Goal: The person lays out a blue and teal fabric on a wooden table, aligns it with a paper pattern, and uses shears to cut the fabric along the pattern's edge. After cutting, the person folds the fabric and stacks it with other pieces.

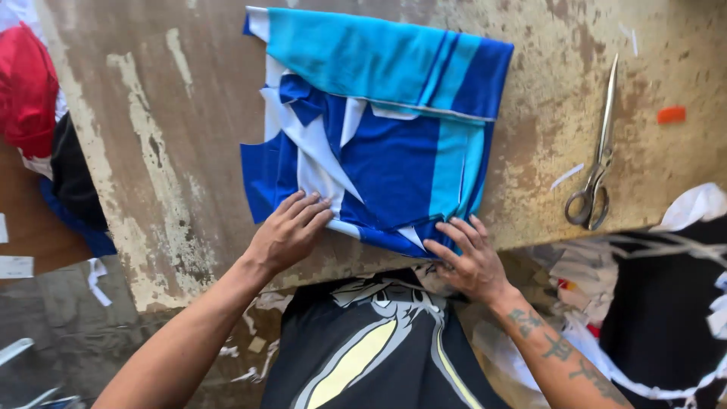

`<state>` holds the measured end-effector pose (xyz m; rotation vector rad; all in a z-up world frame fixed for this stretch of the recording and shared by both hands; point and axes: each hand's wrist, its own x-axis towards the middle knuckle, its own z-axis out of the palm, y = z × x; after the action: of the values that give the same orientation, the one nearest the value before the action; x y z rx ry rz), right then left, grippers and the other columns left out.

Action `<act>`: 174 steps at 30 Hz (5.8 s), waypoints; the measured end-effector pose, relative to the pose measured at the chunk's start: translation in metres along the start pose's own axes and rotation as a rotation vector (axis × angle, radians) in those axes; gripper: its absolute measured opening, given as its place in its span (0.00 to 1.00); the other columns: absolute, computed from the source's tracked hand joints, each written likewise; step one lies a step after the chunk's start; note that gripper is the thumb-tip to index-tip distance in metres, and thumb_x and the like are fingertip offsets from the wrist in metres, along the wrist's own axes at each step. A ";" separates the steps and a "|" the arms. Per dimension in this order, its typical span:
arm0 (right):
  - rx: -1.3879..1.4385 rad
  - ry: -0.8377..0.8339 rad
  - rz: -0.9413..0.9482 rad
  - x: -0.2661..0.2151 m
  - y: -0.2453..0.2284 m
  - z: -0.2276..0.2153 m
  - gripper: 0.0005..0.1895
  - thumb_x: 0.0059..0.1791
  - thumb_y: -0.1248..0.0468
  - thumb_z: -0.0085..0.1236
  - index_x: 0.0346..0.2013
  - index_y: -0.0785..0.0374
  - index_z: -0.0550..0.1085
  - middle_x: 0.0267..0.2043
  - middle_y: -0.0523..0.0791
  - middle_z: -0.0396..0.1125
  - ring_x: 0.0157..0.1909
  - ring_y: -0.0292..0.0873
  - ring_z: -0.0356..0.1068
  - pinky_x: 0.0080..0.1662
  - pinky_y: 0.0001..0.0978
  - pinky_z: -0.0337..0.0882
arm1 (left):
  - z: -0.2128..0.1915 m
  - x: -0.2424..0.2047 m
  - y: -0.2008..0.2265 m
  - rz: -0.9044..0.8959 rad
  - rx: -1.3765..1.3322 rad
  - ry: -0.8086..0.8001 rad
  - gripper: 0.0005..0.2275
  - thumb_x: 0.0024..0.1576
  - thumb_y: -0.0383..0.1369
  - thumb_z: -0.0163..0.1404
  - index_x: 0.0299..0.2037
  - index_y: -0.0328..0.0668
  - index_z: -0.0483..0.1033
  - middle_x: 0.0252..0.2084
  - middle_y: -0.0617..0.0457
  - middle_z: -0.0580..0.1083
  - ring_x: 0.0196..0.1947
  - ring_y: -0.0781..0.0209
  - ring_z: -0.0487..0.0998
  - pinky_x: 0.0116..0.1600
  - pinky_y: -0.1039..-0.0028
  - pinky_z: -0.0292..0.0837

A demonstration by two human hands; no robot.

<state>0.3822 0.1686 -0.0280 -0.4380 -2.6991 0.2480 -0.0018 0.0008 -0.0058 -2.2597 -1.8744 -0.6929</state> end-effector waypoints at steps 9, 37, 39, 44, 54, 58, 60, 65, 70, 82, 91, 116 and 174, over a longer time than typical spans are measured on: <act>0.450 -0.282 0.625 0.078 0.055 -0.067 0.12 0.51 0.63 0.66 0.49 0.49 0.85 0.37 0.46 0.81 0.44 0.48 0.83 0.51 0.46 0.79 | -0.037 0.083 -0.058 -0.468 -0.514 -0.594 0.12 0.66 0.36 0.53 0.59 0.55 0.80 0.36 0.42 0.84 0.41 0.33 0.87 0.51 0.42 0.80; 0.297 -0.128 0.267 0.227 0.158 -0.065 0.16 0.52 0.61 0.69 0.55 0.55 0.84 0.47 0.50 0.82 0.54 0.57 0.80 0.60 0.53 0.75 | -0.010 0.222 -0.150 -0.272 -0.369 -0.433 0.11 0.68 0.39 0.51 0.55 0.46 0.77 0.46 0.38 0.82 0.49 0.30 0.84 0.55 0.39 0.77; -0.241 -0.314 0.415 0.271 0.166 -0.079 0.25 0.64 0.58 0.36 0.76 0.58 0.63 0.76 0.63 0.58 0.69 0.74 0.63 0.67 0.89 0.46 | 0.022 0.250 -0.172 -0.161 0.123 -0.088 0.18 0.72 0.30 0.42 0.72 0.40 0.70 0.69 0.33 0.69 0.67 0.22 0.66 0.73 0.24 0.50; -0.208 -0.403 0.397 0.286 0.190 0.020 0.53 0.51 0.32 0.46 0.83 0.58 0.51 0.85 0.55 0.47 0.83 0.61 0.46 0.76 0.67 0.43 | 0.061 0.238 -0.110 -0.373 -0.001 -0.021 0.29 0.70 0.49 0.42 0.81 0.56 0.55 0.81 0.44 0.55 0.80 0.35 0.50 0.79 0.36 0.39; 0.668 -0.685 1.183 0.251 0.054 -0.061 0.53 0.37 0.31 0.66 0.72 0.44 0.63 0.65 0.46 0.70 0.61 0.51 0.75 0.59 0.44 0.80 | 0.064 0.197 -0.112 -0.210 -0.008 0.079 0.38 0.66 0.64 0.42 0.81 0.49 0.60 0.87 0.41 0.49 0.86 0.32 0.44 0.83 0.35 0.36; 1.350 -0.082 1.377 0.203 0.047 -0.047 0.20 0.45 0.56 0.75 0.46 0.57 0.76 0.43 0.46 0.76 0.43 0.41 0.76 0.44 0.39 0.82 | -0.005 0.188 0.021 -1.309 -0.878 0.131 0.46 0.55 0.53 0.55 0.82 0.44 0.51 0.79 0.41 0.55 0.80 0.47 0.55 0.80 0.58 0.51; 1.887 0.015 1.385 0.209 0.026 -0.083 0.35 0.50 0.62 0.64 0.71 0.68 0.70 0.63 0.56 0.75 0.56 0.53 0.78 0.57 0.45 0.81 | 0.001 0.186 0.079 -1.915 -2.305 0.018 0.39 0.57 0.46 0.34 0.81 0.34 0.58 0.78 0.26 0.62 0.77 0.27 0.61 0.77 0.30 0.52; 0.997 -0.650 1.040 0.210 0.109 -0.166 0.44 0.46 0.35 0.56 0.72 0.53 0.70 0.68 0.46 0.73 0.66 0.44 0.74 0.63 0.38 0.74 | -0.017 0.286 0.120 -1.914 -1.920 0.217 0.29 0.56 0.29 0.49 0.71 0.29 0.70 0.62 0.27 0.76 0.57 0.30 0.77 0.64 0.38 0.72; 0.816 0.096 0.420 0.204 0.391 -0.246 0.19 0.58 0.58 0.55 0.63 0.56 0.74 0.53 0.40 0.77 0.33 0.28 0.72 0.32 0.16 0.71 | 0.051 0.398 0.110 -1.683 -1.797 0.284 0.33 0.45 0.27 0.60 0.67 0.28 0.74 0.56 0.32 0.80 0.50 0.34 0.81 0.56 0.42 0.79; 0.047 -0.367 1.005 0.304 0.596 -0.356 0.42 0.53 0.23 0.59 0.29 0.61 0.66 0.34 0.46 0.57 0.39 0.44 0.59 0.38 0.48 0.56 | 0.202 0.644 0.003 -1.189 -1.941 0.158 0.42 0.42 0.37 0.67 0.71 0.30 0.68 0.63 0.33 0.78 0.56 0.34 0.83 0.61 0.45 0.84; -0.027 -0.374 1.085 0.304 0.554 -0.347 0.54 0.54 0.27 0.58 0.72 0.73 0.68 0.59 0.71 0.71 0.62 0.74 0.73 0.59 0.69 0.72 | 0.205 0.680 0.042 -1.106 -0.436 0.119 0.40 0.61 0.41 0.66 0.76 0.30 0.55 0.72 0.19 0.57 0.71 0.09 0.58 0.72 0.26 0.55; 0.381 -0.163 1.140 0.316 0.547 -0.363 0.53 0.52 0.26 0.61 0.70 0.72 0.71 0.61 0.66 0.69 0.65 0.70 0.69 0.58 0.65 0.71 | 0.190 0.781 0.109 -1.354 -2.334 0.096 0.24 0.47 0.30 0.74 0.51 0.31 0.78 0.37 0.40 0.80 0.38 0.45 0.88 0.47 0.54 0.85; 0.580 -0.049 1.134 0.529 0.792 -0.212 0.51 0.40 0.24 0.65 0.63 0.58 0.78 0.60 0.48 0.75 0.56 0.48 0.77 0.53 0.41 0.78 | 0.317 0.881 -0.310 -1.191 -0.759 -0.008 0.64 0.51 0.50 0.75 0.83 0.48 0.26 0.85 0.43 0.50 0.81 0.37 0.58 0.81 0.51 0.57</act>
<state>0.2174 1.1102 0.1658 -1.6854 -1.9520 1.2774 -0.1036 0.9816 0.0235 -1.0298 -3.2700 -1.7239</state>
